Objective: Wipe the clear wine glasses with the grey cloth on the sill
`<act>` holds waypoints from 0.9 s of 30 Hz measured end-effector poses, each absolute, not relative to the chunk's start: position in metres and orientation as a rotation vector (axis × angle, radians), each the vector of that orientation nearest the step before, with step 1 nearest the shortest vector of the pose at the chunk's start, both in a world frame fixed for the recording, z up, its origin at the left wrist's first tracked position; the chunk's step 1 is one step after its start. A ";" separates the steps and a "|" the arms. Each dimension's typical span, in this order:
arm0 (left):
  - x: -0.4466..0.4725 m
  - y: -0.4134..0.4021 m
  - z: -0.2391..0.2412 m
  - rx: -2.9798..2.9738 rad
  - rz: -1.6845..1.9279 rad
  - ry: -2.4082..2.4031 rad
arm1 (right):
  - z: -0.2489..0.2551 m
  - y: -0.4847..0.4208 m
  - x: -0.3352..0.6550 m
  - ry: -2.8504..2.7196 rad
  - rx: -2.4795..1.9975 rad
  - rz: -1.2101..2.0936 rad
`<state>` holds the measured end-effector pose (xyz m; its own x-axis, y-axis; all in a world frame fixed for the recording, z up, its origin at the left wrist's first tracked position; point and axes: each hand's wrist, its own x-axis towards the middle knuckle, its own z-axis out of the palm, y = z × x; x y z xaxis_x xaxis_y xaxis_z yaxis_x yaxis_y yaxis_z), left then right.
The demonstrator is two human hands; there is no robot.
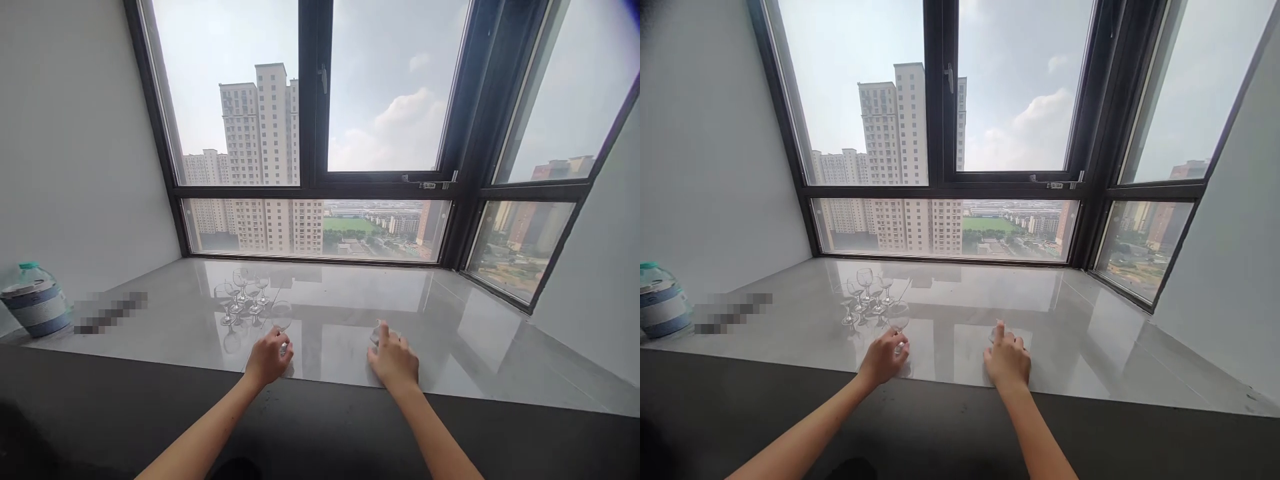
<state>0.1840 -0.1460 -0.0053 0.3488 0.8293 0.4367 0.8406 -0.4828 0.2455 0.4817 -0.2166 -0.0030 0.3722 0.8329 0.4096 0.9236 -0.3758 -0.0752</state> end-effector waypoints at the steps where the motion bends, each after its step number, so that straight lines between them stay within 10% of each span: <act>1: 0.184 -0.146 -0.005 -2.558 -0.807 -1.591 | -0.005 -0.216 0.481 -1.574 -2.353 -0.452; 27: 0.184 -0.150 -0.004 -2.631 -0.804 -1.605 | 0.085 -0.143 0.281 -1.846 -1.427 -0.382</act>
<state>0.1836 -0.1497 -0.0037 0.3649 0.8431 0.3950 0.8213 -0.4913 0.2899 0.2814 -0.1434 0.0852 -0.0889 0.6942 0.7143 0.9205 0.3313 -0.2073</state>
